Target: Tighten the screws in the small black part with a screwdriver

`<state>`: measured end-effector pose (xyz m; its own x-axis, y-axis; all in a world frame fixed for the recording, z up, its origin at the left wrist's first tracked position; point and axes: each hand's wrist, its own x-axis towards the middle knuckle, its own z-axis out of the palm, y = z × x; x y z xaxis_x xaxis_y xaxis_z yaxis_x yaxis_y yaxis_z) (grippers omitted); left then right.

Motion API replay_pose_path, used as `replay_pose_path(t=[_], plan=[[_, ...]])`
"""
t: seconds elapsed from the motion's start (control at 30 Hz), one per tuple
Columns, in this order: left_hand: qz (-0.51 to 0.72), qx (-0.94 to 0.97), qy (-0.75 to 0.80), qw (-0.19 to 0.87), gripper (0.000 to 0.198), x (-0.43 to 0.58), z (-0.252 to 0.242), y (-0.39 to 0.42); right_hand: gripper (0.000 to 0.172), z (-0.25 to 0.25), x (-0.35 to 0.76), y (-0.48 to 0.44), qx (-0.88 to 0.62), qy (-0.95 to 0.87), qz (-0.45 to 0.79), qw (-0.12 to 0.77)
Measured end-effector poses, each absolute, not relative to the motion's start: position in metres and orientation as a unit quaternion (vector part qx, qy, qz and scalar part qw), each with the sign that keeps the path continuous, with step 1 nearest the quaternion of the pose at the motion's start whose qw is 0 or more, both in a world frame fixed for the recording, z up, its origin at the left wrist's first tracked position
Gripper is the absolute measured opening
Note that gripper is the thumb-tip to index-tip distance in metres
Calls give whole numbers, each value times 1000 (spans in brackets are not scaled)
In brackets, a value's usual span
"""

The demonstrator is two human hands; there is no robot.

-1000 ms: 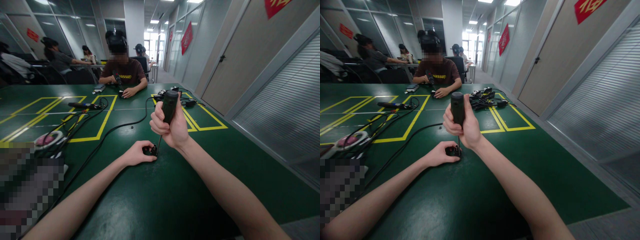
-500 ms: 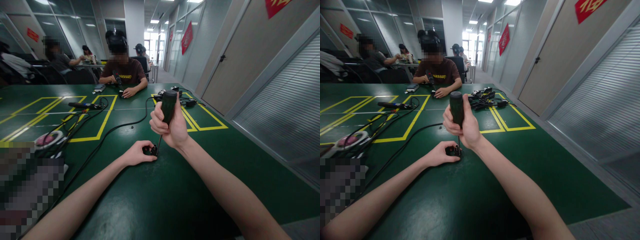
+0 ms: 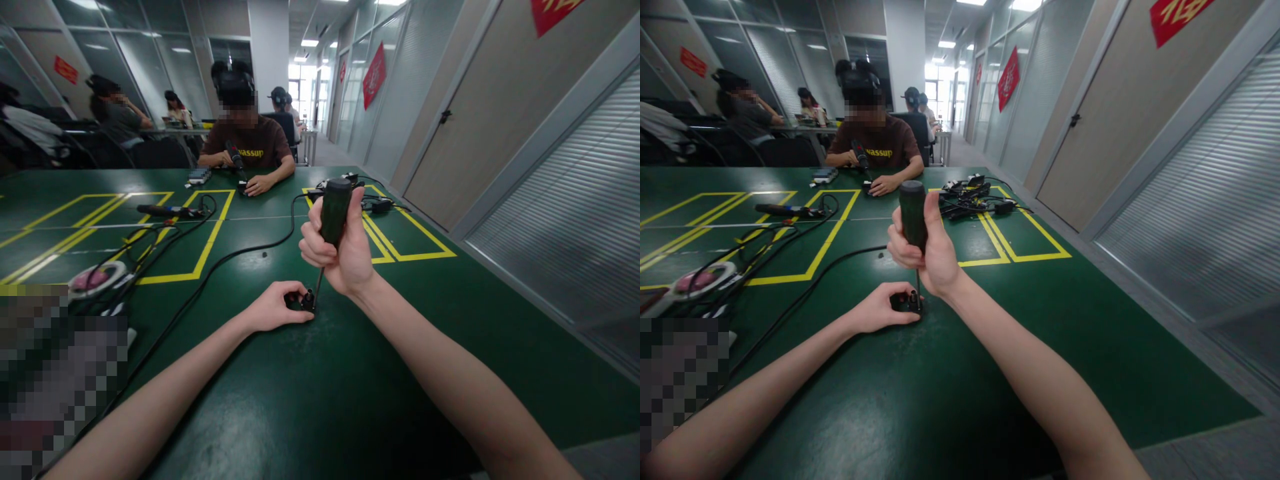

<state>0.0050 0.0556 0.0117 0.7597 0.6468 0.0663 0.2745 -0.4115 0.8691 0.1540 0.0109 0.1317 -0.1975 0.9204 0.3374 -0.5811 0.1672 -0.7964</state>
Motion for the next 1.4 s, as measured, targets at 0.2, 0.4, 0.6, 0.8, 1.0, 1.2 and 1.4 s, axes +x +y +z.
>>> replay_pose_path(t=[0.2,0.4,0.6,0.8,1.0,1.2,1.4], plan=[[200,814,284,465,28,6,13,56,70,131,154,11,-166,-463,627,604],[199,815,284,465,28,6,14,55,68,130,155,8,-156,-493,616,595],[201,817,285,460,29,6,11,56,65,129,156,9,-157,-512,601,593],[203,812,283,468,29,6,11,56,65,128,157,10,-135,-527,600,587],[204,811,283,470,29,6,11,56,58,128,157,10,-132,-508,605,599],[205,810,281,473,28,6,13,55,59,126,157,12,-128,-509,588,616],[207,811,277,472,27,5,11,56,68,128,155,12,-149,-505,591,611]])
